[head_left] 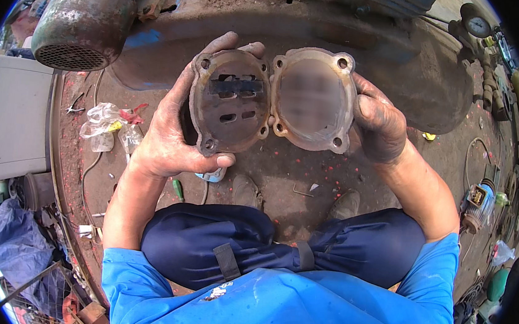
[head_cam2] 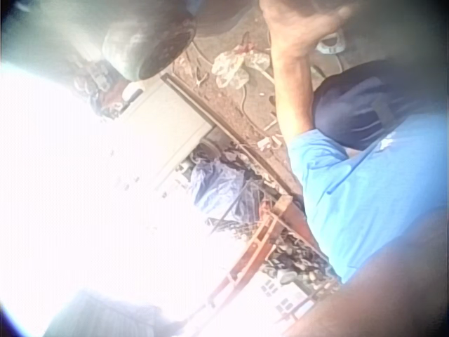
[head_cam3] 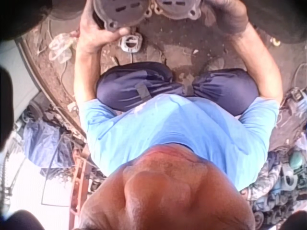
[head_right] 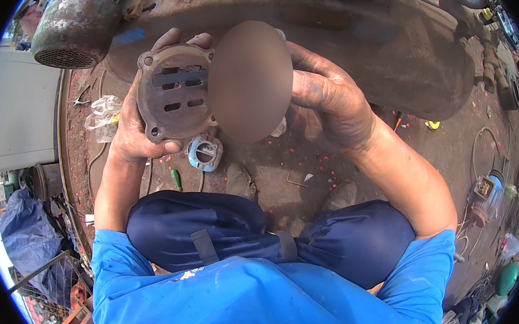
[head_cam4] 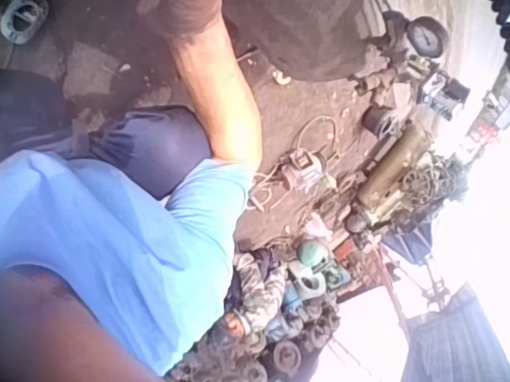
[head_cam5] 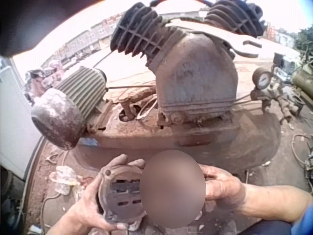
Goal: The person disassembles a small engine component, removes a cover, and uses a metal tool to scrape residue from the mating surfaces. They then compare the cleaned cover with another similar part.
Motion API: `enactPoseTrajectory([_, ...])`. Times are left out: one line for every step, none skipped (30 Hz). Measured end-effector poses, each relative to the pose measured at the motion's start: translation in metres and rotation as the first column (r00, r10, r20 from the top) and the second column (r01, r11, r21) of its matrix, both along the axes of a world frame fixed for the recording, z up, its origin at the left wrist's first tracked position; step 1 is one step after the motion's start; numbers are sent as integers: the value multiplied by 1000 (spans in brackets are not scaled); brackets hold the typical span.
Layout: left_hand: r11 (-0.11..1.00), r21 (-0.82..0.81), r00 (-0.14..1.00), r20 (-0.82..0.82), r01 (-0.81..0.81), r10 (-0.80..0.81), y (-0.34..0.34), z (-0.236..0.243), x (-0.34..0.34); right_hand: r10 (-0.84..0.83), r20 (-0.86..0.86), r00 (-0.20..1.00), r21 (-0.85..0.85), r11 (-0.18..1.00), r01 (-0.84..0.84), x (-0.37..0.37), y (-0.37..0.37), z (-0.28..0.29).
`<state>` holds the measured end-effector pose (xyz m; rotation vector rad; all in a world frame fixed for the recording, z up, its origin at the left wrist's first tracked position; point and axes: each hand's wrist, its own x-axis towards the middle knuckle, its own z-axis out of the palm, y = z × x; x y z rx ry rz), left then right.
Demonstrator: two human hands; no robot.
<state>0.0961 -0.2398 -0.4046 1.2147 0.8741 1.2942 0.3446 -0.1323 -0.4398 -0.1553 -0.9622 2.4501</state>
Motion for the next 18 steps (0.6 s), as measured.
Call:
enactPoseTrajectory([1000, 8, 1000, -10, 5, -5, 0, 0, -1, 15, 2, 1000, 5, 1000, -15, 1, 1, 0])
enactPoseTrajectory([1000, 0, 1000, -1, 1, -1, 0, 1, 0, 30, 4, 1000, 10, 999, -30, 1, 2, -1])
enactPoseTrajectory([1000, -9, 1000, 8, -2, 2, -1, 2, 1, 45, 7, 999, 15, 999, -46, 1, 3, -1])
enactPoseTrajectory([1000, -17, 1000, 17, -5, 5, -1, 3, 1, 35, 1, 999, 17, 999, -35, 1, 2, 0])
enactPoseTrajectory([1000, -13, 1000, 9, -1, 1, -1, 3, 1, 25, -4, 1000, 19, 1000, -25, -1, 0, 2])
enactPoseTrajectory([1000, -9, 1000, 1, 2, -2, -1, 3, 0, 14, -10, 1000, 20, 1000, -14, -2, -1, 4])
enactPoseTrajectory([1000, -4, 1000, -6, 6, -6, -1, 2, -1, 17, -11, 1000, 26, 1000, -17, -2, -1, 4])
enactPoseTrajectory([1000, 1, 1000, -9, 7, -7, -1, 2, -1, 20, -12, 1000, 32, 999, -20, -2, 0, 5])
enactPoseTrajectory([1000, 6, 1000, -12, 8, -8, 0, 2, -1, 24, -13, 1000, 37, 999, -23, -2, 0, 5])
enactPoseTrajectory([1000, 11, 1000, -15, 8, -8, -1, 1, -1, 27, -12, 1000, 40, 999, -27, -2, 0, 4])
enactPoseTrajectory([1000, 13, 1000, -11, 7, -7, -1, 1, -1, 31, -12, 999, 42, 999, -31, -2, 0, 4])
enactPoseTrajectory([1000, 15, 1000, -8, 6, -5, -1, 1, -1, 35, -12, 999, 45, 998, -35, -2, 0, 4])
enactPoseTrajectory([1000, 17, 1000, -4, 4, -4, -2, 1, -1, 35, -15, 999, 39, 999, -35, -2, 0, 4])
enactPoseTrajectory([1000, 10, 1000, 1, 5, -5, -2, 1, -1, 35, -18, 999, 33, 999, -35, -2, -1, 4])
enactPoseTrajectory([1000, 3, 1000, 5, 5, -5, -2, 2, 0, 36, -22, 999, 27, 999, -35, -2, -1, 5])
enactPoseTrajectory([1000, -2, 1000, 12, 7, -7, -2, 3, 0, 36, -26, 999, 38, 999, -35, -2, 0, 4])
enactPoseTrajectory([1000, -6, 1000, 21, 8, -8, -2, 3, 1, 36, -30, 999, 48, 998, -35, -2, 0, 3])
enactPoseTrajectory([1000, -10, 1000, 29, 8, -8, -2, 3, 2, 36, -34, 999, 58, 998, -34, -1, 1, 2])
